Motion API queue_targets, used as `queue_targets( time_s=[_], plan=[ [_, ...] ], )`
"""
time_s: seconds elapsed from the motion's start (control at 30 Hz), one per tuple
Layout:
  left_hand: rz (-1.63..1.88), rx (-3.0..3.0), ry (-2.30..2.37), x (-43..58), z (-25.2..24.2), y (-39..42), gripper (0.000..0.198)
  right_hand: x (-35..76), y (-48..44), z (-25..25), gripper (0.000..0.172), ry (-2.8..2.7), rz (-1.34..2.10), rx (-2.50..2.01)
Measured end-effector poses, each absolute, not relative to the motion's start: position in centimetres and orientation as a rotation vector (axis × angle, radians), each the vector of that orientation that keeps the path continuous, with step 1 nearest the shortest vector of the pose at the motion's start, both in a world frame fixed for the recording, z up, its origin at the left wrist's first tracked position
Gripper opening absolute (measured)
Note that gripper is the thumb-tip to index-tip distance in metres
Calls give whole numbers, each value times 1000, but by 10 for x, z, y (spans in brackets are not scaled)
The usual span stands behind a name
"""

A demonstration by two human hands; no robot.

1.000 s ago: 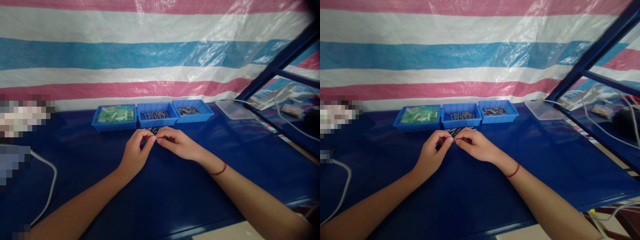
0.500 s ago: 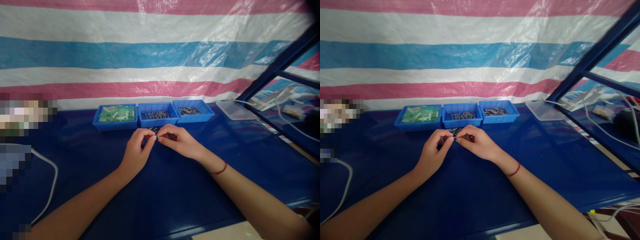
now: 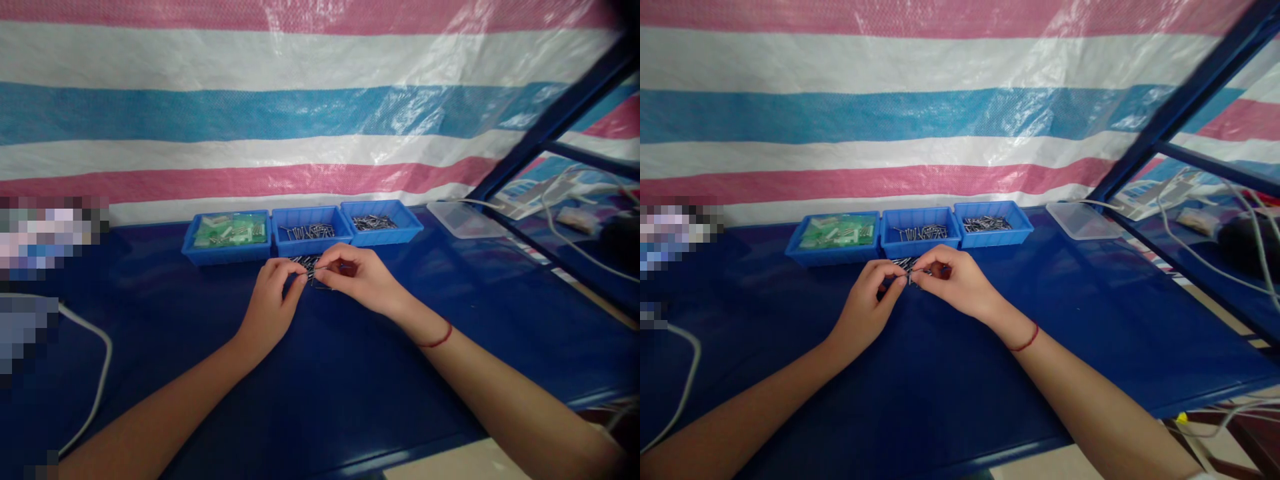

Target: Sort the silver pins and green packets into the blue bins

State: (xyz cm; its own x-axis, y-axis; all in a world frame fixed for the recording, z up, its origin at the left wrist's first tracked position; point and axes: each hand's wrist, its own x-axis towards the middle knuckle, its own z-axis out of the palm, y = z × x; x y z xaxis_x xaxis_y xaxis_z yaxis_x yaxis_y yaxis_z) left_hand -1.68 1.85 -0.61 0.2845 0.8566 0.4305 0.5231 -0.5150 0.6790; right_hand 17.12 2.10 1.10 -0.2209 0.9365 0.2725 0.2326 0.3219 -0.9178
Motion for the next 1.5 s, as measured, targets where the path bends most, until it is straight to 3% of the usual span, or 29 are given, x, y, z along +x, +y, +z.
queue_targets(
  time_s=[0.2,0.33,0.47,0.67,1.23,1.5],
  plan=[
    [1004,2238,1180,-16,-8,16,11,170,21,20,30,-1596,1015,-1152],
    [964,2365,1100,-14,-5,12,19,187,34,23,36,-1168,1084,-1260],
    [880,2540,996,-13,1,8,16,222,52,23,25,-587,1169,-1187],
    [586,2762,891,-14,-2,7,34,252,61,28,12,-359,1176,-1141],
    [667,2738,1176,-14,-5,10,31,205,40,35,12,-719,1320,-1120],
    [629,2651,1217,-15,-5,12,16,194,35,31,16,-954,1219,-1190]
  ],
)
